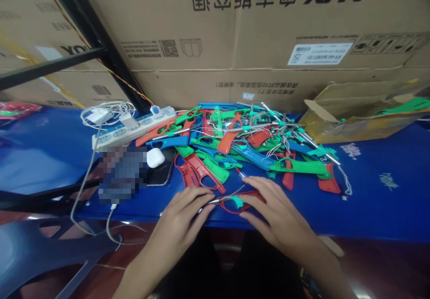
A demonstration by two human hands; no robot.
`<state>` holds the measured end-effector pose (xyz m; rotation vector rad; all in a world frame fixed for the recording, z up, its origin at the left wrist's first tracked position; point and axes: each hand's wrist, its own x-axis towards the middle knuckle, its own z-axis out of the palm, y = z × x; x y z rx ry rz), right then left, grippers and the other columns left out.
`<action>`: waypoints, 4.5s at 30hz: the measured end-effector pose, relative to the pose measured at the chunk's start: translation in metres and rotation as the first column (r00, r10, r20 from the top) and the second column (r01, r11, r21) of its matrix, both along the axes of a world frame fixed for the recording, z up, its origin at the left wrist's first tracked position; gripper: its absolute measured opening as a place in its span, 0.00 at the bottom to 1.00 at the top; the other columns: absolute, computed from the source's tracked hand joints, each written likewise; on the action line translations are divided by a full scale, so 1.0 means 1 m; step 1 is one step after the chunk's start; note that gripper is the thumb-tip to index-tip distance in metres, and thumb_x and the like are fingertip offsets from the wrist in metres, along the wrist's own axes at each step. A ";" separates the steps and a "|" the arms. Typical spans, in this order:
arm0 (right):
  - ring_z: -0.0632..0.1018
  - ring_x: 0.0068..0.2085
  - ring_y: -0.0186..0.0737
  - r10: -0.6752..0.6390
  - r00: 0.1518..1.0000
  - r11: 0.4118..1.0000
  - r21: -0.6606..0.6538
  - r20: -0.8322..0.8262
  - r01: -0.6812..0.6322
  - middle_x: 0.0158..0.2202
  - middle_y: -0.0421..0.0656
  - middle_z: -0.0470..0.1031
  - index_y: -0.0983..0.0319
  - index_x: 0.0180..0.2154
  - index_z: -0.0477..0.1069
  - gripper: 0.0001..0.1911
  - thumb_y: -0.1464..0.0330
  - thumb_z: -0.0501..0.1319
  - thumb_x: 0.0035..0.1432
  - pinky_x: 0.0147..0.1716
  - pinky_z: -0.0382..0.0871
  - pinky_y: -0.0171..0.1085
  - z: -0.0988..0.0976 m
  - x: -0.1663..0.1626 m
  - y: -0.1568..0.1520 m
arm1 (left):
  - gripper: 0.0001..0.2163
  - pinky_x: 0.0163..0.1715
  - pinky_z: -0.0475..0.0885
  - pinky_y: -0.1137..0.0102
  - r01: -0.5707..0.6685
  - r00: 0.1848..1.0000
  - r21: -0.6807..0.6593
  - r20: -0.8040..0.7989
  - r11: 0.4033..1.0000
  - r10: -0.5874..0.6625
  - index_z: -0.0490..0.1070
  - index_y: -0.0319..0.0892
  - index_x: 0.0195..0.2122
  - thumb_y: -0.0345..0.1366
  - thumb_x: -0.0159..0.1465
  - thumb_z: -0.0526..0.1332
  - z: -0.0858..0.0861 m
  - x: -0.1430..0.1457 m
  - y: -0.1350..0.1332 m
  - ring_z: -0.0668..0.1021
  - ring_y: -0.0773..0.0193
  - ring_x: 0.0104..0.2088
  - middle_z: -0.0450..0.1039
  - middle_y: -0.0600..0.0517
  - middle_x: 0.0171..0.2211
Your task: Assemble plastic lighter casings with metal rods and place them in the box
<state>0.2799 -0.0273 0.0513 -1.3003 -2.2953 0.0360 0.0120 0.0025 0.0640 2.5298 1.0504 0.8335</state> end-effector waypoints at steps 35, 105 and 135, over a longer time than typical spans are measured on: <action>0.75 0.40 0.41 -0.083 0.986 0.996 -0.045 -0.142 0.078 0.38 0.42 0.80 0.60 0.41 0.77 0.12 0.68 0.55 0.74 0.41 0.64 0.42 0.018 -0.024 0.024 | 0.06 0.46 0.74 0.60 0.003 0.991 -0.009 0.132 1.000 -0.002 0.76 0.43 0.47 0.29 0.73 0.61 -0.011 0.014 0.004 0.78 0.58 0.45 0.79 0.48 0.45; 0.76 0.57 0.49 -0.241 0.960 0.959 0.117 -0.143 0.258 0.56 0.47 0.77 0.57 0.55 0.71 0.15 0.61 0.60 0.71 0.57 0.70 0.52 -0.018 -0.019 -0.020 | 0.11 0.52 0.68 0.60 0.036 0.996 0.114 0.074 0.993 -0.044 0.74 0.46 0.55 0.31 0.74 0.60 0.006 0.018 0.018 0.77 0.57 0.51 0.79 0.49 0.51; 0.77 0.57 0.53 -0.302 0.938 0.927 0.176 -0.168 0.330 0.56 0.49 0.76 0.57 0.54 0.71 0.16 0.61 0.63 0.68 0.60 0.70 0.62 -0.026 -0.024 -0.017 | 0.16 0.49 0.78 0.55 -0.267 0.826 0.045 -0.504 0.963 0.253 0.71 0.42 0.58 0.41 0.72 0.63 0.060 0.108 0.209 0.79 0.54 0.51 0.73 0.44 0.56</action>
